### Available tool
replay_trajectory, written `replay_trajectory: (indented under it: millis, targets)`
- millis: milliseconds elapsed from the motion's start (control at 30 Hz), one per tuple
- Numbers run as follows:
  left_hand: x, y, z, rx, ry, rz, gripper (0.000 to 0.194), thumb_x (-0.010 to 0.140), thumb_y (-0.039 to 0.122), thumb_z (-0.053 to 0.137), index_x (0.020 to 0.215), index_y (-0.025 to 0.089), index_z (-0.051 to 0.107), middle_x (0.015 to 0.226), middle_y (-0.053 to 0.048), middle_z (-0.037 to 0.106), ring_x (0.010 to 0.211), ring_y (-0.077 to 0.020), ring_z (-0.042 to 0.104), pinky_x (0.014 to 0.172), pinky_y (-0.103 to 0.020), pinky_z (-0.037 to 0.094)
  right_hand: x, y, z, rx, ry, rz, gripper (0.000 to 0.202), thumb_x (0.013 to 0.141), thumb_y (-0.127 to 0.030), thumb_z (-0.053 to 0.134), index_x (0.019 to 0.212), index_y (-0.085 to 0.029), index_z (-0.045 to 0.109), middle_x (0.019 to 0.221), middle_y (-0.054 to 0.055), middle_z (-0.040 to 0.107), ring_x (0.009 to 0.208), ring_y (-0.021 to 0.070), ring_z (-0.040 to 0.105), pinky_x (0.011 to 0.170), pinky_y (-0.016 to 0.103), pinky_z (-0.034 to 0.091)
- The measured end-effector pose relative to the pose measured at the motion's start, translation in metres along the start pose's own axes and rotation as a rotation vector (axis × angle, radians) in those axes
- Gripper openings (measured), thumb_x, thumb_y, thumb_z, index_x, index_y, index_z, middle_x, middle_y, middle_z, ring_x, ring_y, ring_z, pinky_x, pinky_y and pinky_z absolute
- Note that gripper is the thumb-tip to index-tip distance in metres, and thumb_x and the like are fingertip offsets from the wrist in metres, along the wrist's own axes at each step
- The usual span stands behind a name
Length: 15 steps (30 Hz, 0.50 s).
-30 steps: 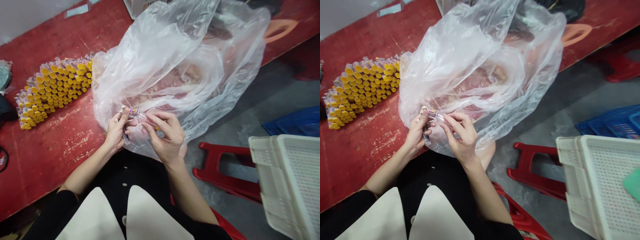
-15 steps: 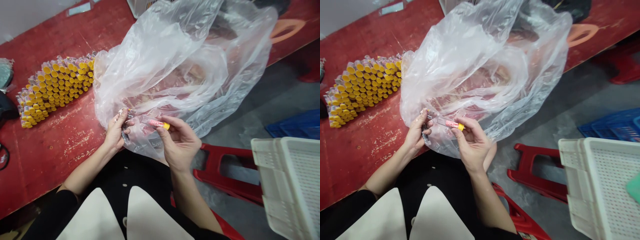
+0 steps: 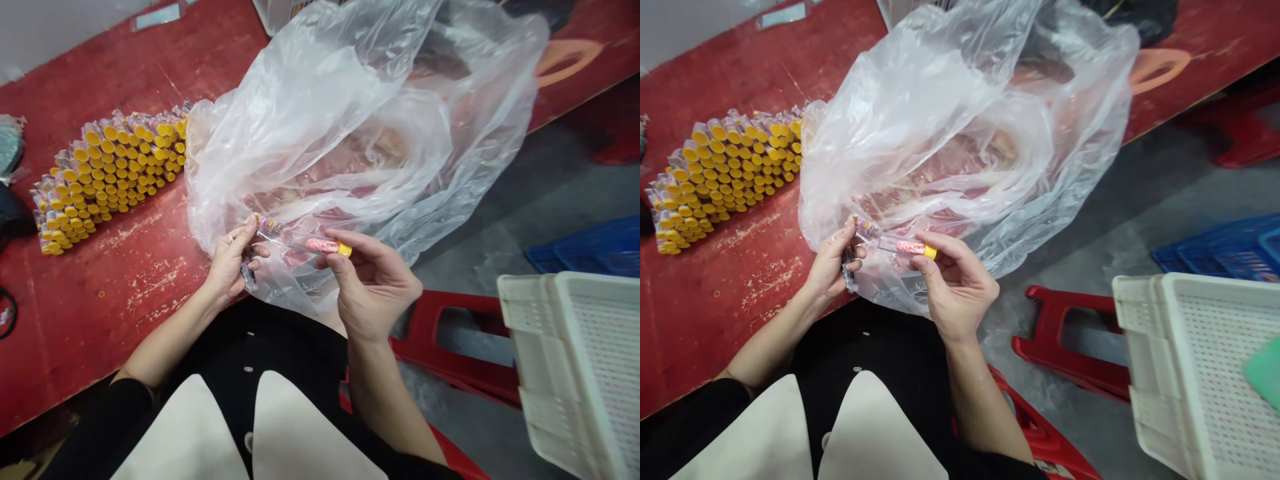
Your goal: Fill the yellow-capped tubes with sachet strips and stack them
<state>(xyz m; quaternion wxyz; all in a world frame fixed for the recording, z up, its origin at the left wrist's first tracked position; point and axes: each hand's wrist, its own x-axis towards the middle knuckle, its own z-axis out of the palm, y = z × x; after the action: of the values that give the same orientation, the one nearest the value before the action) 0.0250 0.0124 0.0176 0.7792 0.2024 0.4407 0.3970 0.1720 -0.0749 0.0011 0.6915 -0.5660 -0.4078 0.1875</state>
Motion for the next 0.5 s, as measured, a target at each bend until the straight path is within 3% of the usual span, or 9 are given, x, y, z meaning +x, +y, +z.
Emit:
replay_trajectory:
  millis: [133,333,500]
  targets:
    - [0.001,-0.001,-0.001,0.011,-0.017,-0.018,0.035,0.076,0.040,0.088,0.080,0.014,0.065,0.072,0.001,0.064,0.046,-0.0020,0.055,0.034,-0.012,0.025,-0.001,0.003,-0.001,0.026,-0.022,0.019,0.022,0.085,-0.029,0.081,0.106,-0.025,0.079,0.100,0.005,0.079,0.071,0.0182,0.073,0.061,0.035,0.065]
    - [0.000,-0.004,0.000,0.029,-0.061,-0.004,0.037,0.077,0.041,0.087,0.076,0.014,0.062,0.064,0.002,0.061,0.044,-0.0037,0.056,0.033,-0.012,0.025,-0.006,0.004,0.000,-0.154,-0.016,-0.165,0.030,0.083,-0.022,0.082,0.112,-0.029,0.079,0.106,0.006,0.078,0.098,0.0242,0.076,0.077,0.039,0.067]
    - [-0.001,-0.004,0.001,0.039,-0.018,0.085,0.043,0.076,0.048,0.087,0.073,0.015,0.059,0.055,0.004,0.056,0.042,-0.0043,0.054,0.034,-0.012,0.026,-0.012,0.000,-0.005,-0.198,-0.159,-0.202,0.044,0.090,-0.014,0.071,0.129,-0.035,0.073,0.121,0.006,0.076,0.110,0.0242,0.074,0.087,0.041,0.067]
